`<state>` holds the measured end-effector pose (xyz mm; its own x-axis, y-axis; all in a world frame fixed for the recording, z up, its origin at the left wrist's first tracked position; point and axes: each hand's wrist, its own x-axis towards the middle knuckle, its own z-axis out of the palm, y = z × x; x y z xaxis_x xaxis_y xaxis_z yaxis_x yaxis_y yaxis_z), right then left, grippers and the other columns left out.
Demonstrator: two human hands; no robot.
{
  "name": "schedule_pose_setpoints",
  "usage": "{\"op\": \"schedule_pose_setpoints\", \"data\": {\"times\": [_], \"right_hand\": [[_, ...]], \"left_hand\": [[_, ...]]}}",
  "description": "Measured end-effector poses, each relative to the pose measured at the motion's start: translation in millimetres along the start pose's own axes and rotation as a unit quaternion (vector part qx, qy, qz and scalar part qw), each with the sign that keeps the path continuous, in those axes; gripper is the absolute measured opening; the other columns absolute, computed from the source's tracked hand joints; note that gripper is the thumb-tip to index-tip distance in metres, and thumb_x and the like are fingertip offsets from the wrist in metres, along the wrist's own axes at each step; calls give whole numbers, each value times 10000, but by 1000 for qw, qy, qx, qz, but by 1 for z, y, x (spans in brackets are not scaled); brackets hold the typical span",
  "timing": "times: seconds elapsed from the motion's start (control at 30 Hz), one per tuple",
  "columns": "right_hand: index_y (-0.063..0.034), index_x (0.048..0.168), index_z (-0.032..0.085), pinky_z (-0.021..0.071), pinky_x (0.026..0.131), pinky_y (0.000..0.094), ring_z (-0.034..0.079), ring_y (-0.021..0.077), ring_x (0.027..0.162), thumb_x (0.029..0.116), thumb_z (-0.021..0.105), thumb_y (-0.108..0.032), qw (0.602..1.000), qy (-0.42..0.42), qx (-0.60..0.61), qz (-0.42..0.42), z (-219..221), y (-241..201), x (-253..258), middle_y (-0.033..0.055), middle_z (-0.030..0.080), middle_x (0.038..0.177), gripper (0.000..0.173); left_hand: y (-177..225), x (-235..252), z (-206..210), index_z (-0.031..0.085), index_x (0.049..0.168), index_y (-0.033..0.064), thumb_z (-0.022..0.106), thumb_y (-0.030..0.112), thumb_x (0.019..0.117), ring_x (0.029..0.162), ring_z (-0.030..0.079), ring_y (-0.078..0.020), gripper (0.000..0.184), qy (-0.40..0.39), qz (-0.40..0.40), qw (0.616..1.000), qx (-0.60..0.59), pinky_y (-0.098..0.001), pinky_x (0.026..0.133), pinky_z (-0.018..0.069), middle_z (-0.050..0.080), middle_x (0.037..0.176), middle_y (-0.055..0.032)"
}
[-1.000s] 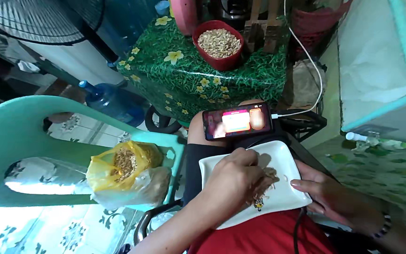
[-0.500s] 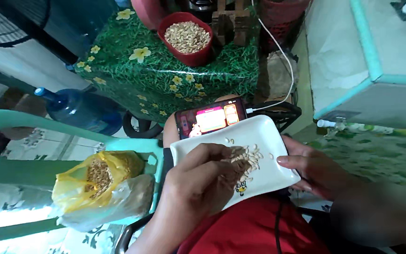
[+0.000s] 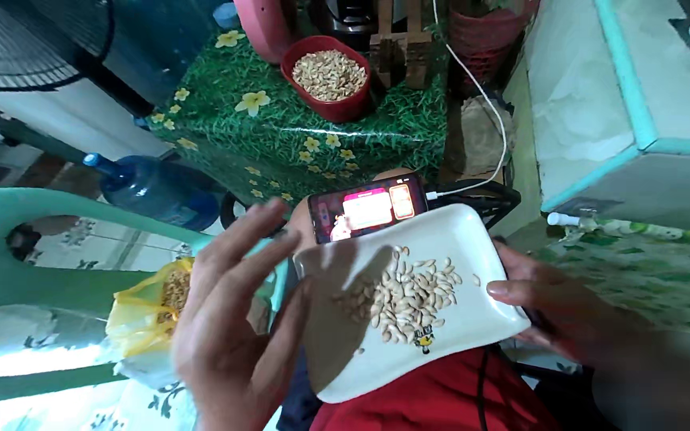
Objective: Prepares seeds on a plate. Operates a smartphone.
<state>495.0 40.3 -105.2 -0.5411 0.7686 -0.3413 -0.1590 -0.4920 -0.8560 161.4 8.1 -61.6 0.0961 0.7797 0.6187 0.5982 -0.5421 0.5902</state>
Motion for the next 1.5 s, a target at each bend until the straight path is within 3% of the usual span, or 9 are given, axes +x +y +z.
{"op": "schedule_pose_setpoints", "data": {"times": [0.1, 0.2, 0.3, 0.4, 0.53, 0.7, 0.77, 1.0, 1.5], "right_hand": [[-199, 1463, 426, 403, 379, 156, 527, 26, 502, 984, 545, -115, 999, -6, 8, 32, 0, 11, 2, 57, 705, 1064, 500], [-230, 1466, 417, 387, 383, 153, 530, 26, 513, 986, 535, -98, 998, -6, 1, 63, 0, 20, 6, 46, 708, 1067, 512], [-239, 1480, 389, 398, 380, 151, 565, 30, 531, 982, 550, -108, 997, -20, 2, 79, 1, 26, 11, 48, 714, 1088, 540], [-232, 1473, 383, 413, 376, 159, 554, 31, 506, 977, 571, -119, 995, -51, -18, 85, -1, 27, 19, 45, 717, 1055, 543], [-116, 1216, 690, 431, 459, 146, 517, -44, 528, 999, 618, -263, 946, 35, -318, -58, -13, -2, 32, -92, 690, 783, 272], [-95, 1098, 781, 558, 752, 291, 639, 109, 846, 1003, 581, -199, 700, 148, -597, -364, -14, -43, 75, 51, 706, 1000, 245], [-125, 1098, 806, 498, 906, 415, 599, 262, 1054, 970, 561, -96, 652, 128, -617, -422, -9, -48, 101, 113, 683, 1099, 278], [-252, 1122, 811, 431, 934, 570, 496, 392, 1211, 910, 532, -57, 632, 114, -646, -412, 9, -42, 140, 127, 634, 1240, 401], [-204, 1076, 822, 423, 973, 541, 504, 387, 1202, 904, 541, -3, 632, 124, -628, -437, 14, -46, 136, 151, 639, 1227, 386]], "left_hand": [[-12, -44, 18, 461, 1471, 148, 666, 396, 976, 1313, 530, -154, 590, 43, -188, 975, -106, -364, 1053, 503, 510, 1469, 10], [-18, -82, 33, 414, 1435, 3, 565, 374, 1022, 1087, 636, -126, 575, 50, -321, 915, -239, -315, 921, 567, 620, 1238, -27], [-11, -101, 36, 387, 1464, 0, 533, 427, 1025, 1105, 663, -97, 629, 2, -406, 837, -366, -305, 958, 573, 658, 1252, -17], [-7, -98, 40, 305, 1505, -11, 411, 183, 1040, 1084, 675, -82, 515, 12, -444, 805, -394, -279, 948, 581, 654, 1249, -22], [-14, -95, 44, 335, 1471, -10, 368, 80, 1016, 1015, 695, -81, 465, 20, -422, 812, -403, -275, 903, 597, 677, 1179, -17], [-15, -89, 49, 350, 1462, -5, 345, 60, 1018, 1012, 693, -73, 449, 12, -418, 811, -408, -271, 897, 599, 676, 1173, -11], [-15, -88, 52, 363, 1448, -17, 348, 57, 1017, 1012, 695, -88, 438, 9, -410, 814, -412, -282, 898, 599, 676, 1167, -26], [-20, -89, 52, 369, 1437, -15, 354, 63, 1012, 996, 697, -90, 433, 0, -405, 813, -418, -286, 883, 603, 677, 1146, -27], [-20, -89, 51, 374, 1440, -16, 346, 81, 1019, 1010, 694, -98, 433, 2, -414, 808, -420, -286, 893, 598, 672, 1155, -38]]}}
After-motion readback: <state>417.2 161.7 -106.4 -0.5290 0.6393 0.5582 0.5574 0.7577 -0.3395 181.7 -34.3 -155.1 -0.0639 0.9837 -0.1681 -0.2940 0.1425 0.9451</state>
